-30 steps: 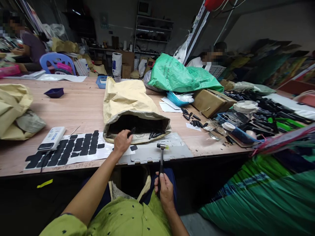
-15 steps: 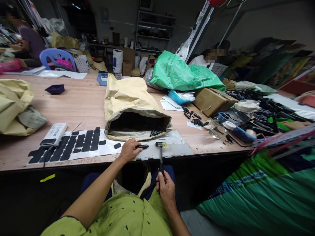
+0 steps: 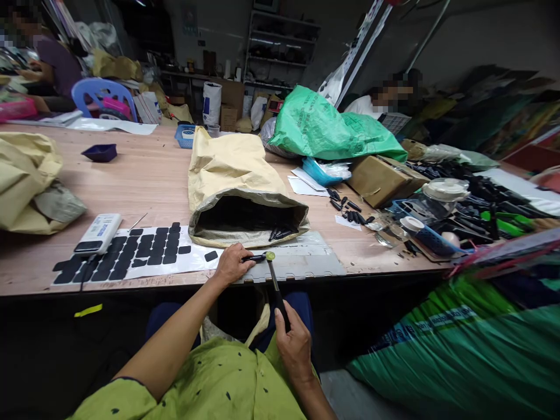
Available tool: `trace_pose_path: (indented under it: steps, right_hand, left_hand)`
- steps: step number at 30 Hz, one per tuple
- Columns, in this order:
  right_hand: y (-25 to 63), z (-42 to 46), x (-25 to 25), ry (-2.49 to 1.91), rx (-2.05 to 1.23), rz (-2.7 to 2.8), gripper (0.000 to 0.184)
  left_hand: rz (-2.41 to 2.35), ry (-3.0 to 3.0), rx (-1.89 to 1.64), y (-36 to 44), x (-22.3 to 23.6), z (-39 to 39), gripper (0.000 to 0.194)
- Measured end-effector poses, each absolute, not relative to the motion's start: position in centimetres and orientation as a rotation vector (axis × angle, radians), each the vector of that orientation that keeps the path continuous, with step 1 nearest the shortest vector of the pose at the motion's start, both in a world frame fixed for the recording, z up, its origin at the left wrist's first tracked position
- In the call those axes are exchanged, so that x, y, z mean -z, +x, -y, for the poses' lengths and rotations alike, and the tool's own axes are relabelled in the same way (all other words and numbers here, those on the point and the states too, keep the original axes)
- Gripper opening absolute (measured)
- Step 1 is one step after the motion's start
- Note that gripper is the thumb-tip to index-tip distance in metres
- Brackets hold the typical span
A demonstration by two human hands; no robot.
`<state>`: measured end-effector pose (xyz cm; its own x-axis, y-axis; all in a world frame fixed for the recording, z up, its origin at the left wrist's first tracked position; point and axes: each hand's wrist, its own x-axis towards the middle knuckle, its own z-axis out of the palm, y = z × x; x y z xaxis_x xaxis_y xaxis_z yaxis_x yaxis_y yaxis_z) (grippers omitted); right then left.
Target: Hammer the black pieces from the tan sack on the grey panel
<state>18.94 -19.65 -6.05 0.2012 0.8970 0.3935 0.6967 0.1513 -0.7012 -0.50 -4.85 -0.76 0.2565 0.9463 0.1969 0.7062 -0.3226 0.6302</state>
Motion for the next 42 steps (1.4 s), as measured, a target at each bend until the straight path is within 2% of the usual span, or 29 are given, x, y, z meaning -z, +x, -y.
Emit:
trace_pose_path:
  steps: [11, 19, 24, 27, 33, 42]
  right_hand:
    - [18.3, 19.8, 5.3, -1.501, -0.348, 1.605, 0.034]
    - [18.6, 19.7, 5.2, -1.627, -0.686, 1.216, 0.045]
    - [19.5, 18.6, 5.6, -1.478, -1.043, 0.812, 0.047]
    - [19.9, 18.1, 6.2, -1.402, -1.149, 0.728, 0.049]
    - [20.1, 17.8, 6.7, -1.342, -1.213, 0.702, 0.046]
    - [20.0, 17.8, 7.0, -1.339, -1.196, 0.749, 0.044]
  left_hand:
    - [-1.497, 2.116, -0.784, -0.5, 1.2, 4.8, 0.017]
    - [-1.504, 2.116, -0.778, -0.5, 0.8, 5.0, 0.015]
    - [-1.474, 2.123, -0.764, -0.5, 0.1, 5.2, 0.015]
    - [-1.445, 2.155, -0.736, -0.6, -0.2, 5.3, 0.017]
    - [-1.327, 2.246, -0.682, -1.1, -0.9, 6.7, 0.02]
    - [-1.247, 2.448, -0.554, -2.2, 0.7, 14.1, 0.016]
